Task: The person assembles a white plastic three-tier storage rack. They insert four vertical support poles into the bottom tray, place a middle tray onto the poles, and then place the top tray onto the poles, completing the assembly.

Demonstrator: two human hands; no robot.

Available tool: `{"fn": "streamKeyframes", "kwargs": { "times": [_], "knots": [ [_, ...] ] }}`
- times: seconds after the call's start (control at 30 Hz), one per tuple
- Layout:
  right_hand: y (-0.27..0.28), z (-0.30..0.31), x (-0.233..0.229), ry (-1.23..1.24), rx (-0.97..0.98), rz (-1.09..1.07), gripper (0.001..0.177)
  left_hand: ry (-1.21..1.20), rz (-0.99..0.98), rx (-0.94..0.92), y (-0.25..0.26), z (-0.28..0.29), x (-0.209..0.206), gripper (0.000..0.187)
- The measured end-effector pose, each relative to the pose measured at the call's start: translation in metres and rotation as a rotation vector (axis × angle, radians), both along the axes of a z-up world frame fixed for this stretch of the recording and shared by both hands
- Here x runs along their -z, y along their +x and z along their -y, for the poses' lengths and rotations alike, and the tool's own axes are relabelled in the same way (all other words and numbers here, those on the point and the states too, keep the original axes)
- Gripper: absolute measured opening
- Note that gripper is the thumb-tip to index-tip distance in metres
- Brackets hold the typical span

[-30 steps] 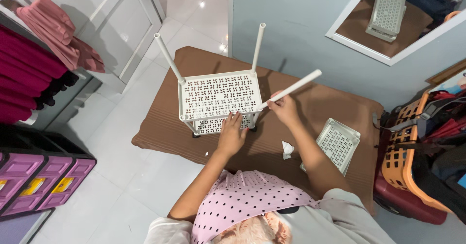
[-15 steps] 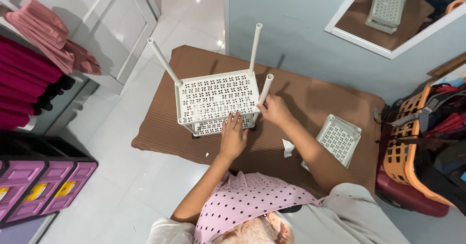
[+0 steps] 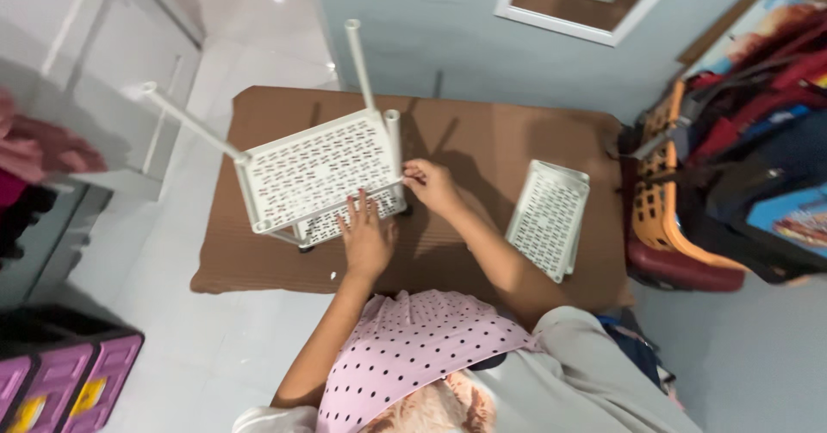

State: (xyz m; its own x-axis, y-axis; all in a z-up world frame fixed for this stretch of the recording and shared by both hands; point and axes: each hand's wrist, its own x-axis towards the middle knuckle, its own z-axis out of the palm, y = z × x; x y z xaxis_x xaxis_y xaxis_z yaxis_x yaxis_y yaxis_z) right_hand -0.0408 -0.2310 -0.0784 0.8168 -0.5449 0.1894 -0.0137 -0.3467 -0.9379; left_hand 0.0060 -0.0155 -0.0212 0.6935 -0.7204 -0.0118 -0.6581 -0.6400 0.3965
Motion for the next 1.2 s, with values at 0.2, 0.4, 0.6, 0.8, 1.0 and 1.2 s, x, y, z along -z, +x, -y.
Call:
{"fn": "streamKeyframes", "kwargs": {
  "times": [0.2, 0.4, 0.6, 0.8, 1.0, 1.2],
  "knots": [
    [-0.11, 0.029, 0.073, 0.097, 0.24, -0.112, 0.036, 0.042, -0.029, -0.044, -0.017, 0.008, 0.016, 0.08],
    [-0.23, 0.061, 0.111, 0.227, 0.556, -0.722, 0.053, 0.128, -0.194, -0.026, -0.048, 0.026, 0.049, 0.086],
    [-0.245, 0.072, 0.134, 0.318, 0.604, -0.621, 0.063, 0.174, -0.327, -0.074, -0.068, 0.041, 0.066, 0.09],
    [-0.224, 0.071, 0.134, 0.804, 0.637, -0.531, 0.043, 0.155, -0.365, -0.169, -0.084, 0.037, 0.069, 0.09],
    [-0.209, 0.076, 0.141, 0.847, 0.697, -0.581, 0.041, 0.114, -0.369, -0.24, -0.09, 0.024, 0.074, 0.079],
    [-0.209, 0.08, 0.151, 0.783, 0.715, -0.573, 0.036, 0.121, -0.396, -0.276, -0.091, 0.016, 0.084, 0.072]
  ]
}}
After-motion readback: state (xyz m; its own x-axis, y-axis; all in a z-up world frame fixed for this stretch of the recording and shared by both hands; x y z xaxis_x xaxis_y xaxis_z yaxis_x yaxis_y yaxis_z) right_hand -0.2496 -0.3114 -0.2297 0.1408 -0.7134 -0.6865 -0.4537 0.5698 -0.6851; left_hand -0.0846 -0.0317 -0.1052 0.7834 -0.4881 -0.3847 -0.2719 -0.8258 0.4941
